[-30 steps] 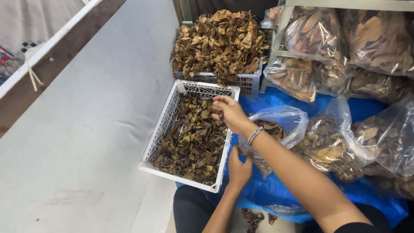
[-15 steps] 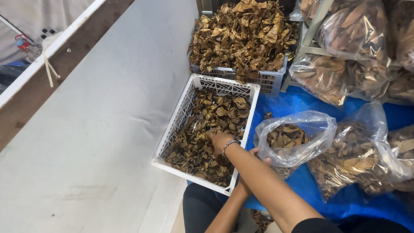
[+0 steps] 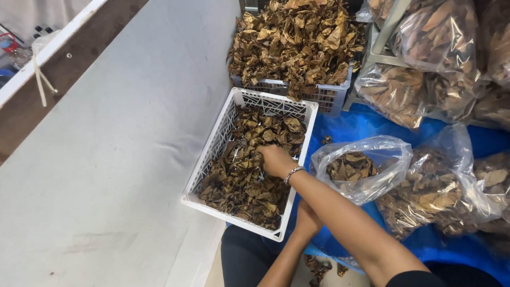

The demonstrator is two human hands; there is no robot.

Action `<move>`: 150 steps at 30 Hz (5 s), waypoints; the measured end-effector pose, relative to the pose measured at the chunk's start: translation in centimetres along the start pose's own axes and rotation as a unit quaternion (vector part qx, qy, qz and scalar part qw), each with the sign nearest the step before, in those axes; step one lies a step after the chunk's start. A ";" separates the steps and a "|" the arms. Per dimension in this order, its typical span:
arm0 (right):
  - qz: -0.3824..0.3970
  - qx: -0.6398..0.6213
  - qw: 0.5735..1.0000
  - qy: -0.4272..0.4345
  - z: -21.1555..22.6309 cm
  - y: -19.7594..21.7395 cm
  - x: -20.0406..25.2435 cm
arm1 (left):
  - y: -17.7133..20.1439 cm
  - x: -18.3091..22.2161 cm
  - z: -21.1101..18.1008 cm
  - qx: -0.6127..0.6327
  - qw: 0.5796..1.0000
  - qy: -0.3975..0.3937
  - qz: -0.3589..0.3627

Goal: The person sorts dried leaves by hand from a white basket and a storage crate into a clear plastic bag.

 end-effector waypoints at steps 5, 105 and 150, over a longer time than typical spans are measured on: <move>-0.013 -0.228 0.973 -0.035 2.6 10.8 6.2 | -0.1 -0.1 0.6 0.016 0.998 0.056 0.031; 0.173 0.227 0.954 -0.088 -15.7 4.9 15.5 | -2.2 -1.6 -8.1 -0.117 0.991 -0.070 0.013; 0.004 -0.118 0.982 -0.151 -10.0 17.3 22.7 | -0.9 -0.9 -9.6 -0.105 0.994 -0.037 0.018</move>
Point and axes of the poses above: each hand's wrist, its own x-axis away from the middle knuckle, its own y-axis out of the back of the hand, z = x × y, the point moved 9 cm from there along -x, towards the middle knuckle, and after that the axes turned 4 degrees about x, right-handed, at the moved point
